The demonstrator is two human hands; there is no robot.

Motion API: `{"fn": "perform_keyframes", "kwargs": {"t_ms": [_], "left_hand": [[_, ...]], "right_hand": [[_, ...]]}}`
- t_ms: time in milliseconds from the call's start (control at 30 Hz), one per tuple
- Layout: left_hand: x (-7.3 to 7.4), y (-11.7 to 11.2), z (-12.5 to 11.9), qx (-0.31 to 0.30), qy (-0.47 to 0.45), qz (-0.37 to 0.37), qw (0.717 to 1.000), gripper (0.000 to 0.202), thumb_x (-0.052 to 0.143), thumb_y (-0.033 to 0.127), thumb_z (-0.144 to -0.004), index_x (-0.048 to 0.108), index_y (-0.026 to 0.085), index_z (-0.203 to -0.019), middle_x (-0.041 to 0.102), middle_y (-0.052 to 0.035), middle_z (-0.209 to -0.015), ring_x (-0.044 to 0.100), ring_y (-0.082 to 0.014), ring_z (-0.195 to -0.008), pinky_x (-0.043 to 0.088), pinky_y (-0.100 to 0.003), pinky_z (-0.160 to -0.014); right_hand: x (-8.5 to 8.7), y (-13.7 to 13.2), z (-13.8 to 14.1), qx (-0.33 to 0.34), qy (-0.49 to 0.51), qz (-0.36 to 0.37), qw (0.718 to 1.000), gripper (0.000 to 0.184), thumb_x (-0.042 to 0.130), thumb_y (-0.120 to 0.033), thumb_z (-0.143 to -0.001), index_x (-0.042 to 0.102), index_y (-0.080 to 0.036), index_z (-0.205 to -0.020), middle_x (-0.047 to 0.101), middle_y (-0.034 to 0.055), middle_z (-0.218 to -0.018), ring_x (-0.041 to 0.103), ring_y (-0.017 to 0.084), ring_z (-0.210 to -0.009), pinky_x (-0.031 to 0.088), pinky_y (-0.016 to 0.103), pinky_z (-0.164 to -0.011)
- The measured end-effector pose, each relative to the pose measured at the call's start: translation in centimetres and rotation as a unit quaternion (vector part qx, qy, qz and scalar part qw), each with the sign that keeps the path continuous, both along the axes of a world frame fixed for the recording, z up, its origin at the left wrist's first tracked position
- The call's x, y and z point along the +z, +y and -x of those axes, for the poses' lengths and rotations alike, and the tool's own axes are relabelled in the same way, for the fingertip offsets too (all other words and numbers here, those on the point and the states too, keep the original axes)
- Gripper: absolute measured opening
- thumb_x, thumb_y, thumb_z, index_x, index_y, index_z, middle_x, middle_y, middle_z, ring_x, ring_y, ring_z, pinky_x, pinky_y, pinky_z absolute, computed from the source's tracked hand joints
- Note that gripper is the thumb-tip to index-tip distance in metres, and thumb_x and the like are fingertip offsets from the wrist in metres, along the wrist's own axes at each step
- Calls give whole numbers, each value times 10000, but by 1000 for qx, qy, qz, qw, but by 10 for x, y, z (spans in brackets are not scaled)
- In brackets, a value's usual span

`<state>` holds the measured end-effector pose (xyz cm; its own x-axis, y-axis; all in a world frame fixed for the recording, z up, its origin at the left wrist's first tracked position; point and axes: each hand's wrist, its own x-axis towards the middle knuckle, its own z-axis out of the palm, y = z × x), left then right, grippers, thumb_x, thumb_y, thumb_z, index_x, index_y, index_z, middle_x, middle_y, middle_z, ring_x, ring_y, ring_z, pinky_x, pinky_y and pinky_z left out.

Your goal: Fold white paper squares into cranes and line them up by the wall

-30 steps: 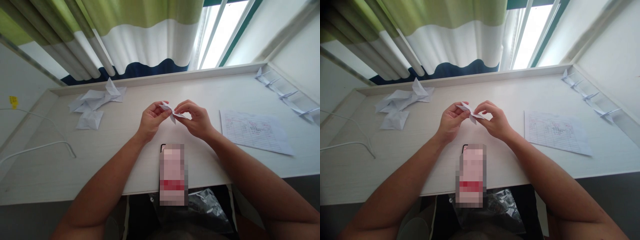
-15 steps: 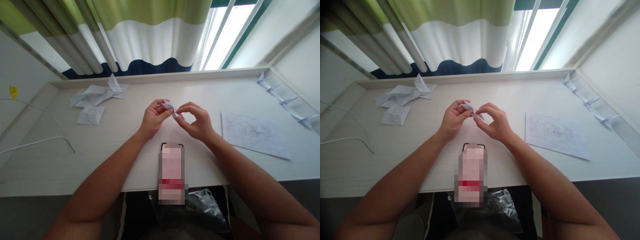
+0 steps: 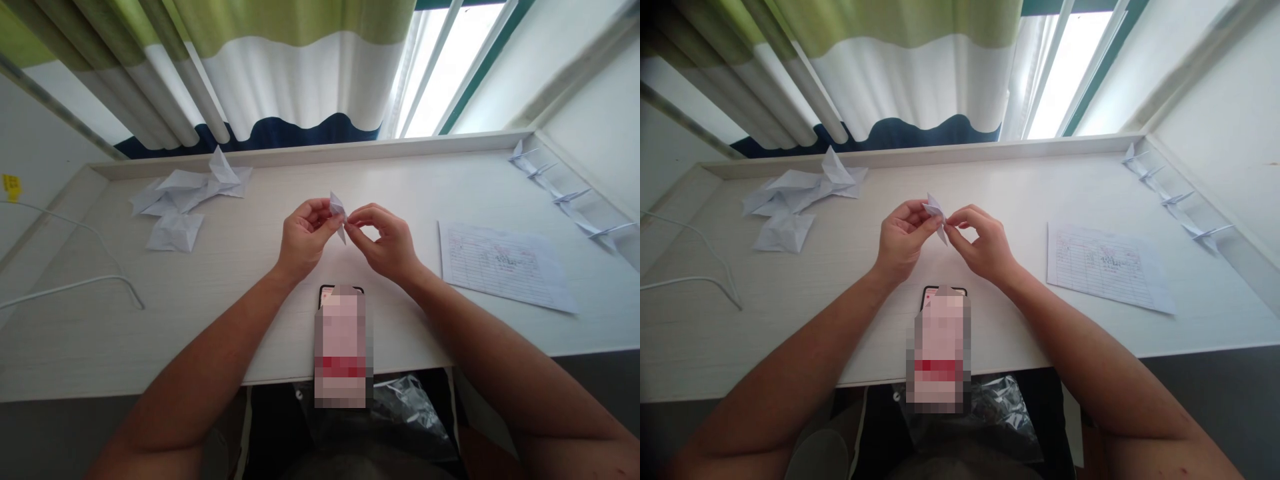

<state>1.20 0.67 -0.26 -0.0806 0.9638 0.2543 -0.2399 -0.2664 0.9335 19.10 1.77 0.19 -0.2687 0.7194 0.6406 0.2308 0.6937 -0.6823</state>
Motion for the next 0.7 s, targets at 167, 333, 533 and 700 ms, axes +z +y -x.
{"fn": "perform_keyframes", "kwargs": {"t_ms": [167,333,533,700], "left_hand": [[6,-3,1,-14,-9,43,999,389,1029,499,-735,812,218,-896,804,-9,-919,701,-145,-849,584,-316,-838],[6,0,7,-34,-34,101,994,383,1005,547,-764,819,237,-892,818,-15,-961,722,-172,-939,566,-340,-873],[7,-1,11,-79,-41,128,988,416,981,608,-776,806,235,-838,817,-32,-954,719,-186,-963,559,-356,-887],[8,-2,8,-89,-66,143,984,448,1017,586,-732,780,211,-791,806,-26,-913,708,-172,-897,558,-359,-897]], "right_hand": [[1,0,0,-8,-35,-20,999,85,682,-246,-1019,712,-269,-943,763,24,-931,699,201,-848,595,395,-764],[0,2,-3,22,-53,-51,997,150,698,-217,-1008,743,-285,-1134,759,38,-1021,708,222,-923,611,425,-822],[0,5,-7,31,-62,-157,985,349,644,-90,-987,728,-322,-1233,730,39,-1027,697,239,-924,593,438,-789],[-4,8,-7,-4,-77,-190,979,246,710,-144,-1000,722,-334,-1156,701,27,-980,653,238,-875,556,452,-784]]}}
